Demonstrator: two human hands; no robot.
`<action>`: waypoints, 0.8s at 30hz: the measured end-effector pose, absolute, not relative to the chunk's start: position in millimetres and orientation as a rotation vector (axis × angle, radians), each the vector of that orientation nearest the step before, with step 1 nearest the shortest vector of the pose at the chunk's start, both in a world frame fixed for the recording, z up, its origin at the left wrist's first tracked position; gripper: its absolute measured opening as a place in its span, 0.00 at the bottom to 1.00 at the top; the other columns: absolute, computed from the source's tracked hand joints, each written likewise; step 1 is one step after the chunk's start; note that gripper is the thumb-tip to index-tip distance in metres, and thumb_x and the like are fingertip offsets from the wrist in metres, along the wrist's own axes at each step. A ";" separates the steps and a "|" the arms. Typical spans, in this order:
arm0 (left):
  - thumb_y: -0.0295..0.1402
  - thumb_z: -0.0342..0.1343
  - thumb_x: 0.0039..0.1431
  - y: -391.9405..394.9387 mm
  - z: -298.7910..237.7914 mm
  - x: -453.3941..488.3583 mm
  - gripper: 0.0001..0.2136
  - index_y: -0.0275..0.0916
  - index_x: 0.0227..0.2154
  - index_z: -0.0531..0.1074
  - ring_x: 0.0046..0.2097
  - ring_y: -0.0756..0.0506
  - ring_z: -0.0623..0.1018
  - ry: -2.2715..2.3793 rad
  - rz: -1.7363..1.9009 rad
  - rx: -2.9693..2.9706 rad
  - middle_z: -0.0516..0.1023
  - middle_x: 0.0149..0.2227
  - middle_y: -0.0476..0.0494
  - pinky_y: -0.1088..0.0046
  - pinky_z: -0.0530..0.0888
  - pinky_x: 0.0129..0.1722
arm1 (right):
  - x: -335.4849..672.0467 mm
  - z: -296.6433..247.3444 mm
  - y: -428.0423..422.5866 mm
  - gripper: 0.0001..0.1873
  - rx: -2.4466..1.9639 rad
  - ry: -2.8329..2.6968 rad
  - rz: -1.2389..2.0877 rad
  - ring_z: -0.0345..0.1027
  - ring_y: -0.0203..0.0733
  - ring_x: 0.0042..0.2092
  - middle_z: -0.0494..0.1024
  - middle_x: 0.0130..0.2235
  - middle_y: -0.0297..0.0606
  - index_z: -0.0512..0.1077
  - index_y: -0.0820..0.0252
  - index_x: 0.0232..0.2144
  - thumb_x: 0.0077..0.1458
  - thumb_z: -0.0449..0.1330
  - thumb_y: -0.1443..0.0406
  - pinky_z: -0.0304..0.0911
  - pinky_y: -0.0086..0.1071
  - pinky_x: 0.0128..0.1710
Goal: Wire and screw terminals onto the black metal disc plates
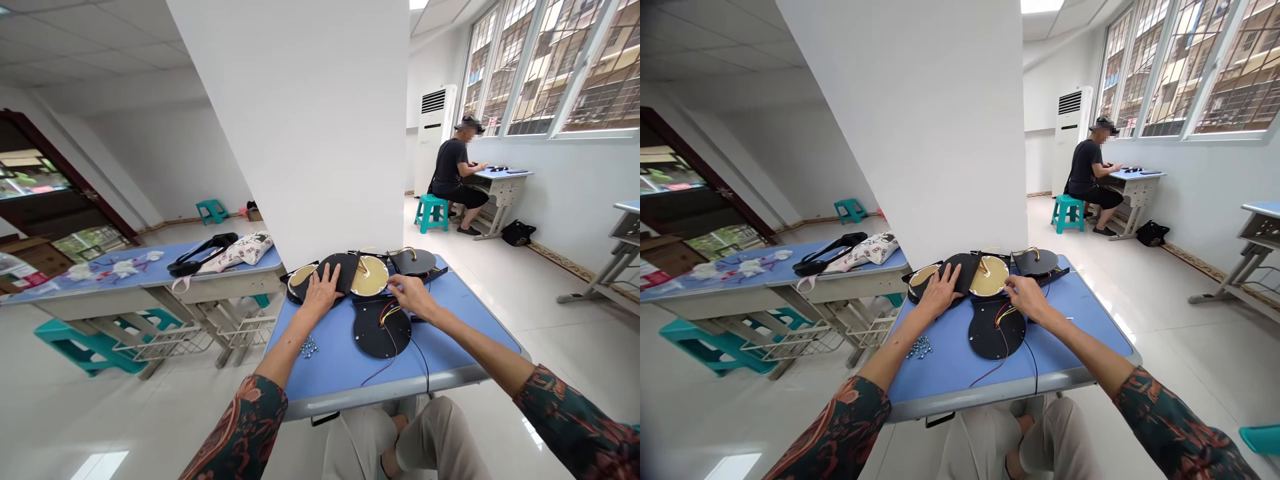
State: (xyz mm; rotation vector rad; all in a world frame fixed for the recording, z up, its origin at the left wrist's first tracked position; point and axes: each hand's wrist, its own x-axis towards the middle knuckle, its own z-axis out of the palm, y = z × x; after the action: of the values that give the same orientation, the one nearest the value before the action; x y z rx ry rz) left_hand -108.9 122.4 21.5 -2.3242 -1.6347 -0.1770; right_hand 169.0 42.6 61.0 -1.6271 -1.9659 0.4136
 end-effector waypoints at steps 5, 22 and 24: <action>0.43 0.61 0.63 118.5 18.6 -113.7 0.43 0.38 0.74 0.46 0.68 0.21 0.64 -1.587 -0.186 -2.334 0.51 0.73 0.24 0.44 0.65 0.64 | 141.3 60.0 50.4 0.13 -1.637 -2.079 0.306 0.78 0.43 0.50 0.84 0.47 0.41 0.76 0.59 0.50 0.67 0.55 0.66 0.66 0.29 0.50; 0.27 0.47 0.66 145.3 24.2 -119.1 0.35 0.46 0.74 0.46 0.66 0.23 0.67 -1.768 -0.058 -2.281 0.53 0.72 0.23 0.40 0.66 0.61 | 90.7 82.2 70.0 0.30 -2.038 -2.114 0.073 0.72 0.57 0.56 0.73 0.56 0.57 0.69 0.61 0.57 0.60 0.64 0.50 0.69 0.38 0.46; 0.31 0.53 0.65 147.5 28.8 -119.1 0.37 0.44 0.74 0.44 0.68 0.21 0.64 -1.757 -0.011 -2.318 0.51 0.73 0.22 0.40 0.64 0.62 | 93.6 80.1 71.5 0.29 -2.023 -2.140 0.049 0.72 0.57 0.55 0.73 0.56 0.56 0.69 0.61 0.57 0.61 0.63 0.50 0.69 0.39 0.46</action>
State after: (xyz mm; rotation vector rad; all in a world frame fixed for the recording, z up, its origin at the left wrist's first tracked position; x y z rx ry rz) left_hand -119.1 147.5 28.8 -2.3182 -1.7573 -0.0111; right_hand 93.6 71.5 80.1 -2.0232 -2.1396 0.0492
